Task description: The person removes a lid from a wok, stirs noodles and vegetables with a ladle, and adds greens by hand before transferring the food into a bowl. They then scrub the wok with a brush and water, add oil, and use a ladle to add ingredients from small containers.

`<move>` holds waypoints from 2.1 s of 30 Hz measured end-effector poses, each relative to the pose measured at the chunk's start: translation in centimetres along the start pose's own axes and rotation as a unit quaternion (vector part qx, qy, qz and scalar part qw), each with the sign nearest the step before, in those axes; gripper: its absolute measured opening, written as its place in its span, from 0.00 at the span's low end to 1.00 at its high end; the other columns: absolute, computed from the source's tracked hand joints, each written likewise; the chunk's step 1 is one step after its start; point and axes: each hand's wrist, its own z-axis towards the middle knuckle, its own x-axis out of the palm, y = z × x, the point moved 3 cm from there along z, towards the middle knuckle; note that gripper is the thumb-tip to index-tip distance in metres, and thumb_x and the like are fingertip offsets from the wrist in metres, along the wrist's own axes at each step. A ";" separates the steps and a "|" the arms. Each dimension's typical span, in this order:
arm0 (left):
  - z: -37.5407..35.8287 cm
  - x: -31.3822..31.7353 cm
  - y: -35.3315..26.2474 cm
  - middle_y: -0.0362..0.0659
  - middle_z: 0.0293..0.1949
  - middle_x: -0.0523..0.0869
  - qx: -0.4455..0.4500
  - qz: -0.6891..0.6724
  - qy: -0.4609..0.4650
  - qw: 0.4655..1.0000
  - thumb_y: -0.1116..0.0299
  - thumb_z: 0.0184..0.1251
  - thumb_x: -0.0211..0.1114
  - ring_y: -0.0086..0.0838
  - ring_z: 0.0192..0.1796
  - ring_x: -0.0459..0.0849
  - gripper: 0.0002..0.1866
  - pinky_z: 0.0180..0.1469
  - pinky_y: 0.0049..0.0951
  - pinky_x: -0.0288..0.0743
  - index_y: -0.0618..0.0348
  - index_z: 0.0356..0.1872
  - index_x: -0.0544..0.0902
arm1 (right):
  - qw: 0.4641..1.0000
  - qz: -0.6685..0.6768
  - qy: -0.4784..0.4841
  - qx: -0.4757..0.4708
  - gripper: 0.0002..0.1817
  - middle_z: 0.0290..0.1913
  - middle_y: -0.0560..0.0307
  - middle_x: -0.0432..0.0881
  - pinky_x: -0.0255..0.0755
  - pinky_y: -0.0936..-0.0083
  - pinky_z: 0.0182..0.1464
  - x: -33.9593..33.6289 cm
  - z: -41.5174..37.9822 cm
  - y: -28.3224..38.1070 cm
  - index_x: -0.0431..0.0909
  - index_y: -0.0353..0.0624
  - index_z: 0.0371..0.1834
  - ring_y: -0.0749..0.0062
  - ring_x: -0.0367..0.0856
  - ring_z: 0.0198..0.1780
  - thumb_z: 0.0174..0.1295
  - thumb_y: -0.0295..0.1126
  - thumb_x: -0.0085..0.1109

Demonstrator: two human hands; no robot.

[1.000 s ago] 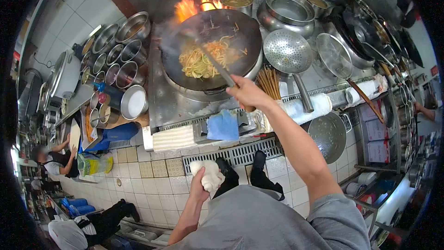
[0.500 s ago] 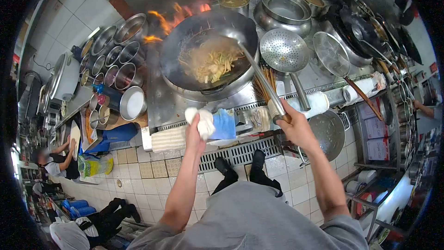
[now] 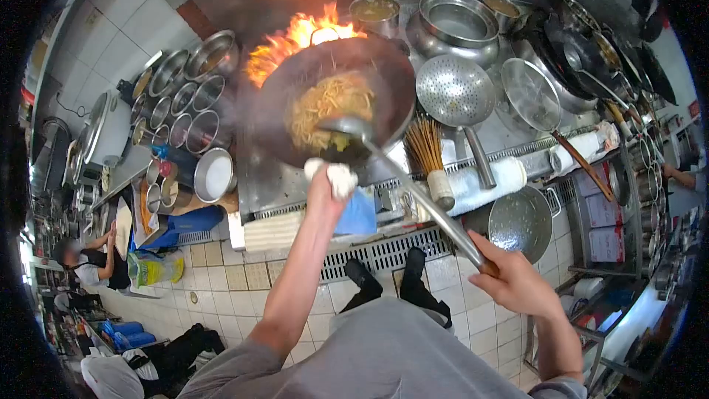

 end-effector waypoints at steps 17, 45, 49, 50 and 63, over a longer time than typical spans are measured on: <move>-10.8 -2.8 -1.1 0.47 0.36 0.81 -0.030 0.038 -0.029 0.998 0.70 0.65 0.51 0.34 0.37 0.83 0.08 0.38 0.38 0.81 0.61 0.42 0.72 | 0.999 0.032 0.003 -0.008 0.33 0.20 0.55 0.68 0.68 0.74 0.26 0.2 7.1 4.0 0.58 0.38 0.68 0.77 0.68 0.20 0.57 0.27 0.57; -8.8 -11.6 -5.2 0.44 0.35 0.79 0.182 0.187 0.011 0.965 0.69 0.55 0.65 0.27 0.35 0.79 0.21 0.36 0.26 0.76 0.63 0.48 0.69 | 0.934 0.112 -0.077 -0.331 0.15 0.16 0.56 0.72 0.64 0.70 0.17 20.1 37.9 27.5 0.72 0.39 0.45 0.70 0.73 0.13 0.53 0.27 0.50; -14.6 -18.9 -4.7 0.42 0.35 0.80 0.144 0.107 -0.042 0.983 0.72 0.56 0.63 0.25 0.34 0.79 0.16 0.35 0.24 0.75 0.62 0.45 0.72 | 0.977 -0.032 -0.042 -0.205 0.06 0.12 0.58 0.70 0.65 0.72 0.14 23.3 49.6 40.1 0.72 0.38 0.23 0.72 0.70 0.12 0.52 0.28 0.56; -15.9 -20.8 -4.5 0.42 0.35 0.80 0.135 0.085 -0.070 0.985 0.72 0.56 0.62 0.25 0.35 0.79 0.16 0.34 0.25 0.75 0.62 0.45 0.72 | 0.987 -0.053 -0.018 -0.153 0.07 0.11 0.59 0.70 0.64 0.73 0.13 23.6 51.6 42.5 0.71 0.40 0.21 0.73 0.70 0.12 0.53 0.29 0.56; -23.0 -31.9 -2.3 0.50 0.37 0.81 0.039 -0.139 -0.189 0.971 0.69 0.59 0.58 0.37 0.36 0.83 0.17 0.36 0.37 0.80 0.66 0.48 0.71 | 0.534 0.744 0.390 -0.097 0.12 0.15 0.69 0.60 0.49 0.86 0.09 14.0 41.3 29.4 0.63 0.44 0.23 0.85 0.58 0.12 0.66 0.30 0.48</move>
